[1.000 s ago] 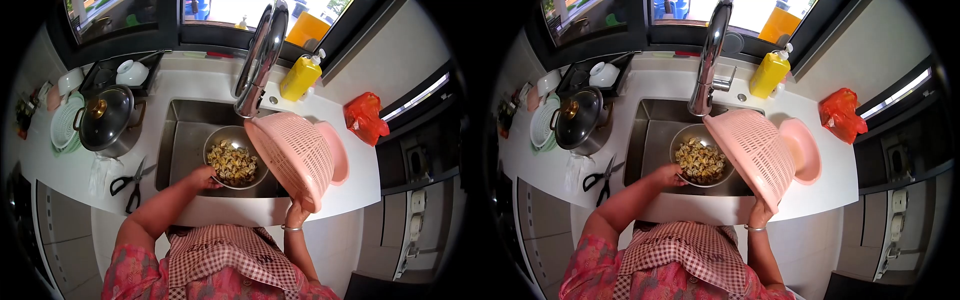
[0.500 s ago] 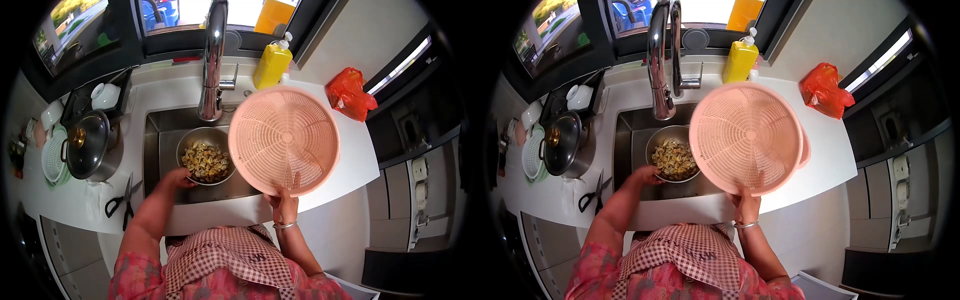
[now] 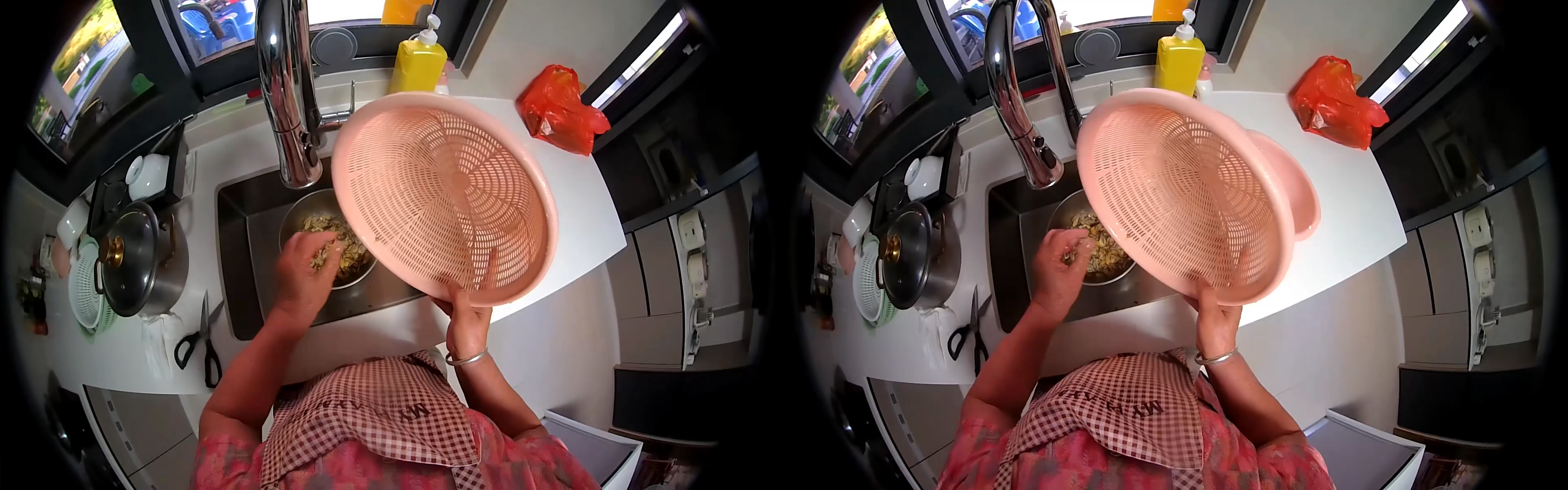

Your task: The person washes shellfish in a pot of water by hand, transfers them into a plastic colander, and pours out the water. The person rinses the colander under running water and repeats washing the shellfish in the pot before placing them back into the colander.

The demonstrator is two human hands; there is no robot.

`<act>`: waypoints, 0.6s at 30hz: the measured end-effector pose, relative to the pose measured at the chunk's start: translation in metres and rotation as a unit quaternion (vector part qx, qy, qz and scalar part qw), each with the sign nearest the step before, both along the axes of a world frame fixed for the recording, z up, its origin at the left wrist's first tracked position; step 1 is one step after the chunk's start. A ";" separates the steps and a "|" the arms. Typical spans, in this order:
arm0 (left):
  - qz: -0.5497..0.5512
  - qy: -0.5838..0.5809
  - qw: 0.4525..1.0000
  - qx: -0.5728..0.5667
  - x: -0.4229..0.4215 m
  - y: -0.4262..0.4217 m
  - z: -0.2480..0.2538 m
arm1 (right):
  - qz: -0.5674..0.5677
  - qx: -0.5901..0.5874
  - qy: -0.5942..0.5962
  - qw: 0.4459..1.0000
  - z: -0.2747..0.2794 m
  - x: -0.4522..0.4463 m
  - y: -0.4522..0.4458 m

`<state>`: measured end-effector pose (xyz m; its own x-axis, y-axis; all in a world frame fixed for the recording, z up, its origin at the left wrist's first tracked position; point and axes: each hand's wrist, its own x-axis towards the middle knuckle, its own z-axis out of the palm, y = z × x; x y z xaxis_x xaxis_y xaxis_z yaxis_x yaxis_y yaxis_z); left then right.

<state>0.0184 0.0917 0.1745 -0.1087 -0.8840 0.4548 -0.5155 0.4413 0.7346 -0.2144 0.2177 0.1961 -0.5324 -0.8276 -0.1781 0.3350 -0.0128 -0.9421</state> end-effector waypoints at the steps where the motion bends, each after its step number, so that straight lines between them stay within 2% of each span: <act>1: -0.028 -0.018 0.999 -0.022 -0.009 0.000 0.010 | 0.005 0.006 0.003 1.000 -0.006 -0.001 0.001; 3: -0.084 -0.053 0.993 -0.066 -0.023 -0.002 0.021 | 0.015 0.018 0.010 1.000 -0.015 -0.003 0.004; 6: -0.101 -0.159 0.976 -0.112 -0.038 -0.004 0.017 | 0.019 -0.002 0.027 0.999 -0.016 -0.002 0.011; 7: -0.097 -0.161 0.973 -0.130 -0.043 -0.002 0.016 | 0.015 -0.008 0.034 0.999 -0.016 -0.003 0.013; 10: -0.140 -0.137 0.964 -0.180 -0.053 -0.005 0.004 | -0.016 -0.030 0.059 0.998 -0.013 -0.006 0.018; 13: -0.168 -0.147 0.964 -0.145 -0.070 -0.009 -0.004 | -0.056 -0.051 0.080 0.994 -0.009 -0.008 0.019; 16: -0.146 -0.089 0.979 -0.110 -0.085 -0.007 -0.010 | -0.065 -0.048 0.091 0.993 -0.003 -0.016 0.021; 18: -0.115 0.009 0.991 -0.068 -0.088 -0.001 -0.012 | -0.056 -0.026 0.105 0.993 0.007 -0.027 0.025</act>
<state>-0.0697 0.0911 0.1623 -0.2913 -0.7665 0.5723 -0.3772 0.6419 0.6676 -0.2414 0.2424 0.2033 -0.6423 -0.7663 -0.0123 0.1245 -0.0886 -0.9883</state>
